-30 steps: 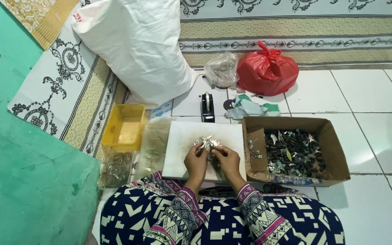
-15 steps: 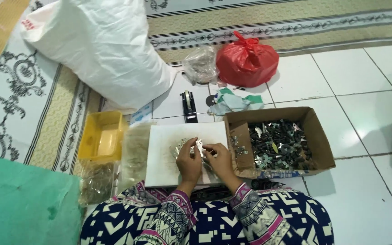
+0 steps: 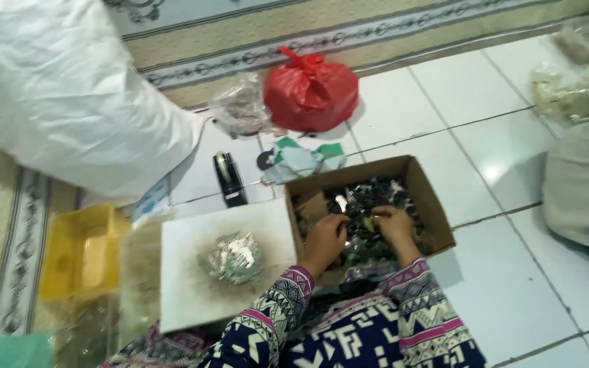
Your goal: Sorting small metal hardware components from a box and placing them into small plastic bags.
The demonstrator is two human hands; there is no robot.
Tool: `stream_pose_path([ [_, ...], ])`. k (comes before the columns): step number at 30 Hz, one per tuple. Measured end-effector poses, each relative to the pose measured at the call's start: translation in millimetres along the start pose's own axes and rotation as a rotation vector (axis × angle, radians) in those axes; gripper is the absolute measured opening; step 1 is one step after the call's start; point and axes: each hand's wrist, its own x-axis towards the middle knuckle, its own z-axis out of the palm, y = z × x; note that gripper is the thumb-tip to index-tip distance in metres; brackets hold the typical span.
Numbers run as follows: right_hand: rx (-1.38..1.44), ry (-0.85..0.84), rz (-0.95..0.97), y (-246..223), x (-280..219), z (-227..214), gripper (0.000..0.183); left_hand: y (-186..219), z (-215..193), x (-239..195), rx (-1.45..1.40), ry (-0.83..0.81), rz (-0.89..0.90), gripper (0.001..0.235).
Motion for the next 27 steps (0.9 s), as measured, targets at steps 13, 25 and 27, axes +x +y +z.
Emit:
stream_pose_path([
  [13, -0.064, 0.123, -0.238, -48.9, 1.3, 22.9, 0.026, -67.9, 92.8, 82.2, 0.375, -0.050, -0.441, 0.021],
  [25, -0.367, 0.244, -0.442, -78.0, 1.6, 33.8, 0.030, -46.4, 80.3, 77.8, 0.324, 0.118, -0.515, 0.022],
  [27, -0.392, 0.233, -0.436, -75.4, 5.9, 36.9, 0.022, -42.3, 76.7, 78.7, 0.202, 0.182, -0.555, 0.020],
])
